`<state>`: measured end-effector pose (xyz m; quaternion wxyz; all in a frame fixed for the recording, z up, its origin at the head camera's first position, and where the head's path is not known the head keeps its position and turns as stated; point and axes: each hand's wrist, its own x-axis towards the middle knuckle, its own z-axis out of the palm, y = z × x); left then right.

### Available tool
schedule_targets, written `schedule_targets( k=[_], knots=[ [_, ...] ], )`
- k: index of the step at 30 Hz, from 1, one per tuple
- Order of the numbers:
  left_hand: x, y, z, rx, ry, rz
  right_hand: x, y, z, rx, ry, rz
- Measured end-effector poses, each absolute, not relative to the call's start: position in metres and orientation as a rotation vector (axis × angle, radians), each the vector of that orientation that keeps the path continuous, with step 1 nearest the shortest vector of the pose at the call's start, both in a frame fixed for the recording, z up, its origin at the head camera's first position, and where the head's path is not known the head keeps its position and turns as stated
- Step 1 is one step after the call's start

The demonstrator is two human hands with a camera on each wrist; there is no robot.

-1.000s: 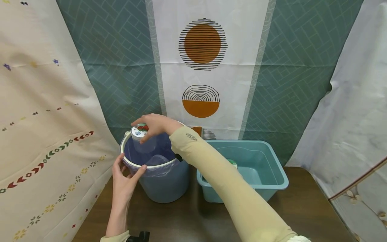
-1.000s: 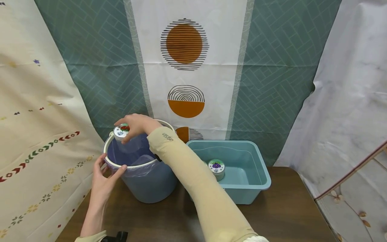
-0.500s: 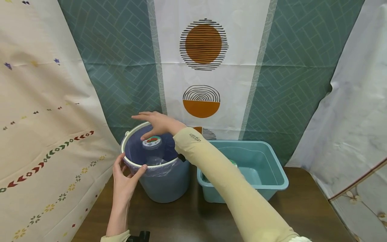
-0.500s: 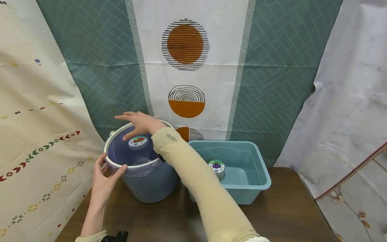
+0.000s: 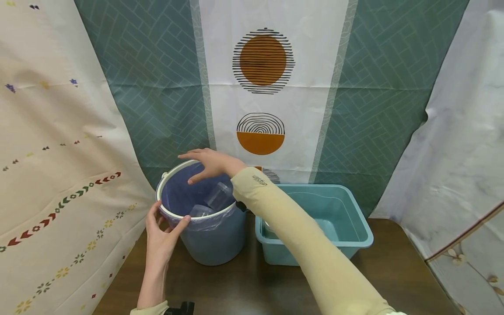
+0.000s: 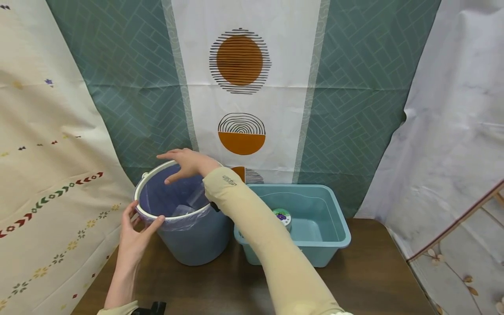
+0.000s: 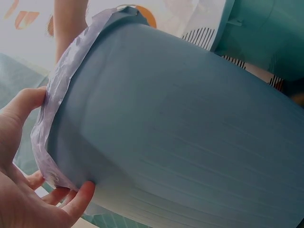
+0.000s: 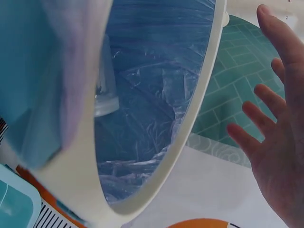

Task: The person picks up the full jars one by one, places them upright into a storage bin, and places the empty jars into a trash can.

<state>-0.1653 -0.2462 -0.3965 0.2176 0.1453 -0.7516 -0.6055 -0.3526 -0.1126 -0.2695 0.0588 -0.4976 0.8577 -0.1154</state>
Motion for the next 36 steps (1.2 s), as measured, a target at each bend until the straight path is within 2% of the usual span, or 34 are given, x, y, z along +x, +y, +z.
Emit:
schedule_targets(
  k=[20, 28, 36],
  knots=[
    [-0.166, -0.245, -0.396, 0.434, -2.075, -1.662, -0.354, -0.077, -0.273, -1.51, 2.654, -0.508],
    [-0.165, -0.243, -0.396, 0.435, -2.078, -1.647, -0.346, -0.044, -0.283, -1.479, 2.739, -0.813],
    [-0.165, -0.241, -0.396, 0.459, -2.085, -1.638, -0.321, -0.004, -0.296, -1.279, 2.828, -1.188]
  ],
)
